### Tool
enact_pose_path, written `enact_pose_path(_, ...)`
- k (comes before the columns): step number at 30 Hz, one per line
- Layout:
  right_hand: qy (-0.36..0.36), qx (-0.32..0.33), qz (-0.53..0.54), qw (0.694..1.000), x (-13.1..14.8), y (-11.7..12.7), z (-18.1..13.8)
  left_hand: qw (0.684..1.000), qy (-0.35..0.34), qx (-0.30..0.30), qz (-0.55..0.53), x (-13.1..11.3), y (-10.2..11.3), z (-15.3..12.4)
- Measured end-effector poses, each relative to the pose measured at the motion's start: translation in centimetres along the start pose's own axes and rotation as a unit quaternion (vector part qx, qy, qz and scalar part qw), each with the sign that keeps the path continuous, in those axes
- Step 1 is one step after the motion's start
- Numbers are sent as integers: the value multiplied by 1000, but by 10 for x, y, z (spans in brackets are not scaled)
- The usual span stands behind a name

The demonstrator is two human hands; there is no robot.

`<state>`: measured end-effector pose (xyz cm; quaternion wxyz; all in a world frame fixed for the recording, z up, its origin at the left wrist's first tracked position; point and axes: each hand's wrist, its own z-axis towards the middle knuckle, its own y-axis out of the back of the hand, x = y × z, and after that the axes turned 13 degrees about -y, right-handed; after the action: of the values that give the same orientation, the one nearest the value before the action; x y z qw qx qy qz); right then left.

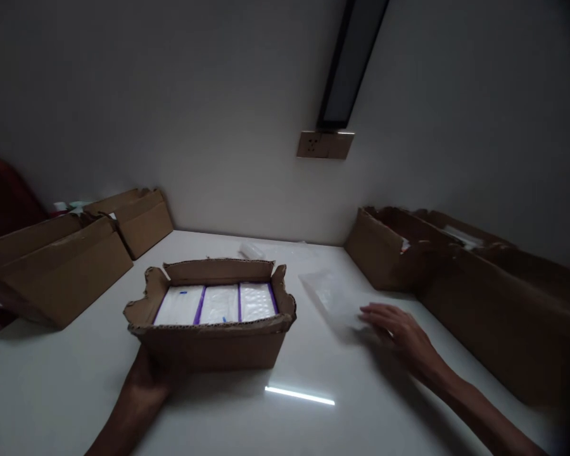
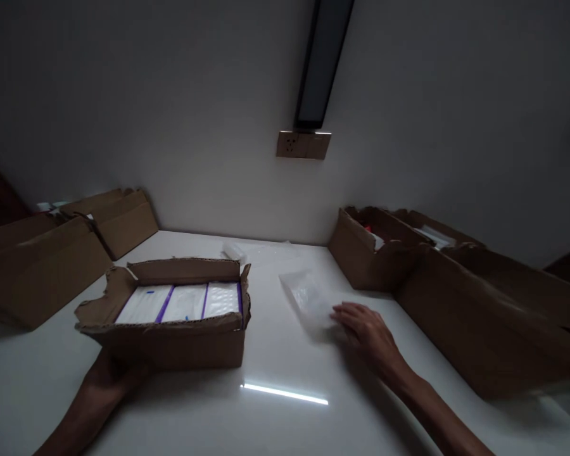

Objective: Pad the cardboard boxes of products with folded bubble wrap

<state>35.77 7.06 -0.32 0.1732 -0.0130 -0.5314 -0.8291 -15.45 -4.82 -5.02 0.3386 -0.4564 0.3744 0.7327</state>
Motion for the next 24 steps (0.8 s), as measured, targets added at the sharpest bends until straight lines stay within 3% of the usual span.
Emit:
enact_pose_path(3, 47, 54, 35, 997, -4, 17, -62, 1000, 5, 24, -11, -12, -13, 0)
enact_pose_path(7, 31, 138, 89, 986, 40, 41, -94, 997, 17, 60, -49, -27, -24, 4)
enact_pose_path(11, -66, 152, 187, 968, 97, 45, -62, 992, 19, 85, -87, -28, -31, 15)
enact_pose_path(15, -106, 212, 312, 920, 147, 22, -17, 992, 6, 82, -96, -24, -35, 19)
enact_pose_path(21, -26, 237, 396, 886, 194, -6, 1, 996, -4, 51, -76, -19, -21, 18)
enact_pose_path(24, 51, 236, 333, 911, 186, -15, 17, 997, -25, 24, -75, -11, -12, 21)
